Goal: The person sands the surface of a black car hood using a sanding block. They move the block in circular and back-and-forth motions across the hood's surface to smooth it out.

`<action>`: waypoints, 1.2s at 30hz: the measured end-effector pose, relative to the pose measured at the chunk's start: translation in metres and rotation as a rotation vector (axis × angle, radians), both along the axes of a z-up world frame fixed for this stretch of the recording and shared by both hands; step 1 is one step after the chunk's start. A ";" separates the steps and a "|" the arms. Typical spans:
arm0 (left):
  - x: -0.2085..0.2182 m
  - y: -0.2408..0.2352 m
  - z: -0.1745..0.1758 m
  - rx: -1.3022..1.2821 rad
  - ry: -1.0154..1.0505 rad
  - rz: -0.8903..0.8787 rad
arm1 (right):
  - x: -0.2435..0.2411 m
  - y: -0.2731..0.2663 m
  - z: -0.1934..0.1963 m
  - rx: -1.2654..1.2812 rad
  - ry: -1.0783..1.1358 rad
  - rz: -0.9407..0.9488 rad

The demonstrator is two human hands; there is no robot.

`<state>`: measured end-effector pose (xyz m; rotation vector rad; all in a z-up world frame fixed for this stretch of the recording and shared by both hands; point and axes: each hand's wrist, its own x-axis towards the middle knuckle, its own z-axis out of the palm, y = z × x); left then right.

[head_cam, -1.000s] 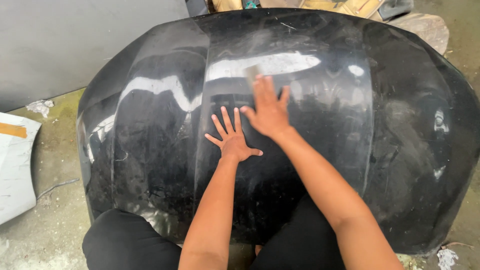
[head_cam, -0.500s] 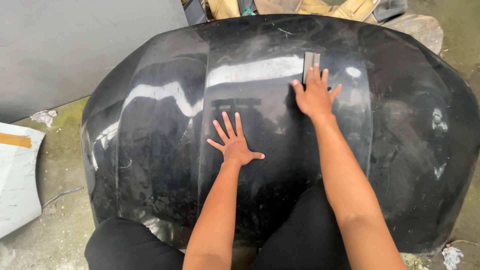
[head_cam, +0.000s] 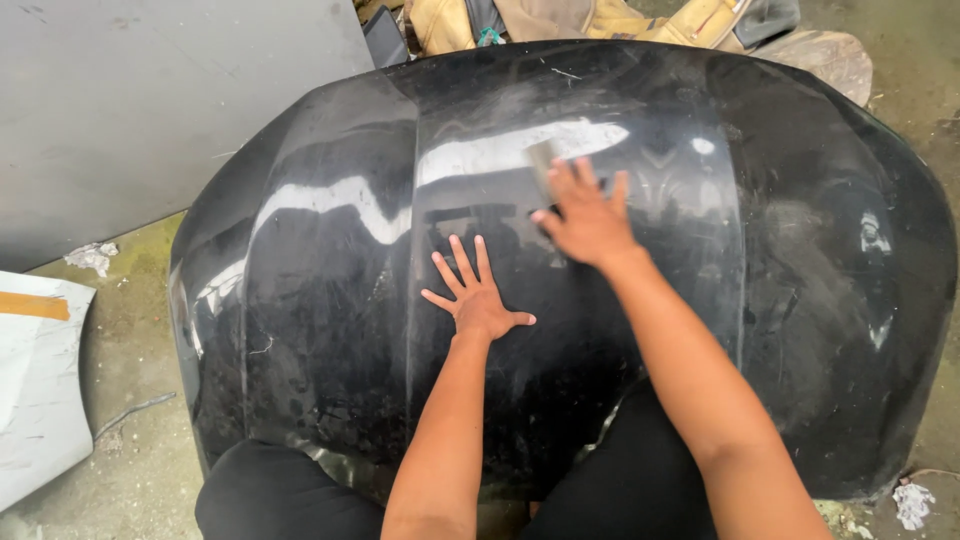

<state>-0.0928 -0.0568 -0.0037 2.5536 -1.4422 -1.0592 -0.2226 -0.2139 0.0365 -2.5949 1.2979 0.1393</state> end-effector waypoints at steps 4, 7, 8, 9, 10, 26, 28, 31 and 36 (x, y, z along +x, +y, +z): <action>0.002 0.000 -0.006 -0.016 -0.001 0.001 | -0.064 -0.047 -0.013 0.012 -0.017 -0.254; 0.003 -0.001 -0.008 -0.018 -0.001 0.003 | -0.102 -0.072 -0.032 0.114 -0.078 -0.449; 0.003 -0.001 -0.008 -0.019 0.004 -0.001 | -0.105 -0.071 -0.032 0.116 -0.125 -0.482; 0.002 0.000 -0.007 -0.021 0.008 -0.005 | -0.109 -0.069 -0.032 0.119 -0.173 -0.514; 0.002 0.001 -0.006 -0.023 0.009 -0.005 | -0.095 -0.060 -0.028 0.116 -0.172 -0.514; -0.003 -0.001 -0.002 0.002 -0.030 0.010 | 0.015 0.025 -0.017 -0.148 -0.012 0.185; 0.001 -0.001 0.002 -0.012 -0.026 0.012 | -0.001 0.005 -0.018 -0.182 0.012 0.126; 0.002 0.000 0.001 -0.013 0.010 0.008 | -0.033 -0.026 -0.042 -0.118 0.090 0.055; -0.001 0.001 0.002 -0.045 -0.024 0.012 | -0.044 -0.018 -0.006 -0.144 -0.201 -0.025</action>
